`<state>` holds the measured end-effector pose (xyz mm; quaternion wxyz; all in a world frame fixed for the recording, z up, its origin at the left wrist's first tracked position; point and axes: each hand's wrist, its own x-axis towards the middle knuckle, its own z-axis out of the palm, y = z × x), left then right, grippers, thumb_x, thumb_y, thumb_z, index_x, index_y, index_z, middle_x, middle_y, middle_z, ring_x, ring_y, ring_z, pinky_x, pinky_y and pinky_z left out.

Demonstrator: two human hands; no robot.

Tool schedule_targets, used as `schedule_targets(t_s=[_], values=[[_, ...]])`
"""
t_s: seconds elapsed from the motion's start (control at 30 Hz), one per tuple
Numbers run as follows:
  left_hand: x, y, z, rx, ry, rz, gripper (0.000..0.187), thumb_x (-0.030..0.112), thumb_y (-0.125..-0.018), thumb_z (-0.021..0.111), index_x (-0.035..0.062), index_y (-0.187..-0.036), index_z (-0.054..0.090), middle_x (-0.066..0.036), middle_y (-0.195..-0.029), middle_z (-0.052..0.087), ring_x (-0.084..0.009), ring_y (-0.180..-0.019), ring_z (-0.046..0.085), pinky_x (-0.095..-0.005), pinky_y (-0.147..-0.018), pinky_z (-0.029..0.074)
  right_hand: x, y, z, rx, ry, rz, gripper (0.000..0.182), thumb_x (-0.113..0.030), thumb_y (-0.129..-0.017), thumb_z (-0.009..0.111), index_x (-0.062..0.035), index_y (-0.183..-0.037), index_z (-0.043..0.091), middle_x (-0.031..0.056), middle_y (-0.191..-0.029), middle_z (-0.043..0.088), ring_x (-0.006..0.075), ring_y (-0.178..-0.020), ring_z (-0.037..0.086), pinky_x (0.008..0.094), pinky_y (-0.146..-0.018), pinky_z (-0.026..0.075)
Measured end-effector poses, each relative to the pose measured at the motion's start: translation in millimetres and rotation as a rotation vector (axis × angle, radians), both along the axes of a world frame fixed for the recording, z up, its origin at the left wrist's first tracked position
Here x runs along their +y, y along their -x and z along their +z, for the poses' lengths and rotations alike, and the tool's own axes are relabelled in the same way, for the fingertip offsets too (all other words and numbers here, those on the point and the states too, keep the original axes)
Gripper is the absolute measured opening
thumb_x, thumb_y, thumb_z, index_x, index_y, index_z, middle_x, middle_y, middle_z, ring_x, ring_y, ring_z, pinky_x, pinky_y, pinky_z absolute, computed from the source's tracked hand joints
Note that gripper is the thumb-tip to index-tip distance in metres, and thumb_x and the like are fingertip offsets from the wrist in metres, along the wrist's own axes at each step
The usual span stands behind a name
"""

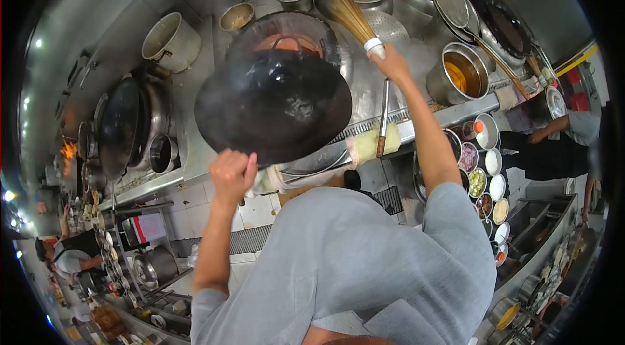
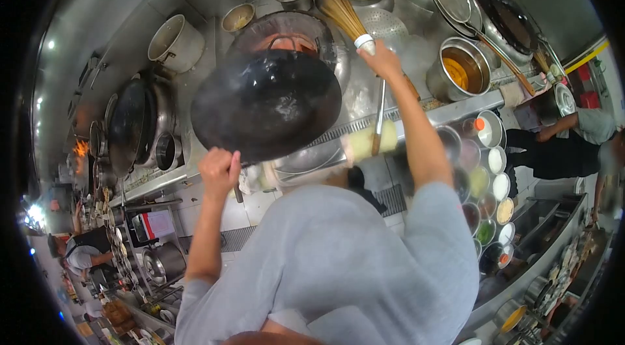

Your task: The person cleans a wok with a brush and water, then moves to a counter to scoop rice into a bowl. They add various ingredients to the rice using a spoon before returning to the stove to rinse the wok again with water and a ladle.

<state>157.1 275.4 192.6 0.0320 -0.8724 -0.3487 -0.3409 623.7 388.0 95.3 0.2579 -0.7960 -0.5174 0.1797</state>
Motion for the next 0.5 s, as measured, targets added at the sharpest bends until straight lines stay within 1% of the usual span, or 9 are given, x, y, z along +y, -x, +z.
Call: schedule_targets(t_s=[0.07, 0.1, 0.17, 0.27, 0.33, 0.37, 0.4, 0.47, 0.5], values=[[-16, 0, -28, -0.063, 0.059, 0.136, 0.035, 0.011, -0.08, 0.072, 0.0069, -0.056, 0.046, -0.008, -0.055, 0.044, -0.0262, -0.05, 0.043, -0.0398, -0.047, 0.034, -2, 11, -38, 0.198, -0.152, -0.019, 0.069, -0.058, -0.085, 0.064, -0.0063, -0.128, 0.049, 0.0269, -0.112, 0.066, 0.0434, -0.103, 0.064, 0.0505, -0.087, 0.049], [-17, -7, -37, -0.075, 0.1, 0.075, 0.034, 0.012, -0.081, 0.071, 0.0063, -0.057, 0.048, -0.008, -0.056, 0.045, -0.0264, -0.052, 0.044, -0.0397, -0.049, 0.035, 1, 14, -75, 0.195, -0.198, -0.007, 0.07, -0.06, -0.085, 0.063, -0.0066, -0.127, 0.048, 0.0266, -0.112, 0.066, 0.044, -0.104, 0.064, 0.0512, -0.087, 0.048], [-4, -26, -48, -0.106, 0.163, -0.045, 0.031, 0.013, -0.082, 0.071, 0.0051, -0.06, 0.051, -0.009, -0.06, 0.048, -0.0269, -0.056, 0.046, -0.0396, -0.052, 0.037, -2, 8, -85, 0.036, 0.271, 0.107, 0.067, -0.058, -0.086, 0.064, -0.0063, -0.126, 0.047, 0.026, -0.11, 0.067, 0.0462, -0.102, 0.064, 0.0521, -0.087, 0.048], [23, -35, -73, -0.1, 0.307, 0.009, 0.028, 0.017, -0.084, 0.071, 0.0035, -0.065, 0.055, -0.011, -0.066, 0.052, -0.0293, -0.066, 0.05, -0.0407, -0.062, 0.04, -13, 24, -105, 0.101, -0.092, -0.043, 0.067, -0.058, -0.086, 0.065, -0.0064, -0.124, 0.047, 0.0268, -0.104, 0.067, 0.0469, -0.098, 0.064, 0.0524, -0.084, 0.049], [48, -44, -100, -0.137, 0.246, 0.085, 0.025, 0.017, -0.085, 0.07, 0.0029, -0.067, 0.058, -0.012, -0.068, 0.054, -0.0314, -0.071, 0.051, -0.0419, -0.068, 0.041, -27, 42, -126, 0.174, -0.273, -0.153, 0.068, -0.059, -0.085, 0.066, -0.0072, -0.124, 0.047, 0.0282, -0.1, 0.067, 0.0462, -0.096, 0.065, 0.0521, -0.081, 0.049], [52, -44, -114, -0.14, 0.231, 0.118, 0.024, 0.017, -0.085, 0.07, 0.0026, -0.068, 0.06, -0.012, -0.069, 0.054, -0.0325, -0.073, 0.051, -0.0425, -0.071, 0.042, -32, 35, -142, 0.233, -0.096, -0.046, 0.068, -0.056, -0.086, 0.067, -0.0052, -0.126, 0.047, 0.0283, -0.104, 0.066, 0.0467, -0.099, 0.064, 0.0511, -0.083, 0.049], [61, -45, -121, -0.148, 0.275, 0.146, 0.02, 0.018, -0.087, 0.068, 0.0025, -0.075, 0.066, -0.013, -0.076, 0.058, -0.0346, -0.081, 0.053, -0.0434, -0.078, 0.043, -38, 32, -145, 0.22, -0.031, -0.037, 0.066, -0.053, -0.086, 0.067, -0.0043, -0.126, 0.048, 0.0279, -0.105, 0.066, 0.0457, -0.099, 0.063, 0.0502, -0.082, 0.049], [74, -43, -137, -0.249, 0.37, 0.224, 0.015, 0.02, -0.089, 0.068, 0.0048, -0.089, 0.071, -0.012, -0.096, 0.062, -0.0326, -0.097, 0.056, -0.0396, -0.089, 0.044, -63, 30, -150, 0.188, 0.081, -0.023, 0.061, -0.048, -0.088, 0.068, -0.0026, -0.124, 0.049, 0.027, -0.106, 0.065, 0.0439, -0.1, 0.063, 0.0484, -0.082, 0.049], [77, -43, -147, -0.354, 0.346, 0.314, 0.017, 0.022, -0.09, 0.067, 0.0062, -0.096, 0.071, -0.012, -0.103, 0.061, -0.0312, -0.104, 0.055, -0.0391, -0.093, 0.043, -76, 28, -157, 0.204, 0.015, -0.067, 0.058, -0.045, -0.088, 0.068, -0.0019, -0.122, 0.051, 0.024, -0.105, 0.065, 0.039, -0.098, 0.064, 0.0458, -0.081, 0.049]])
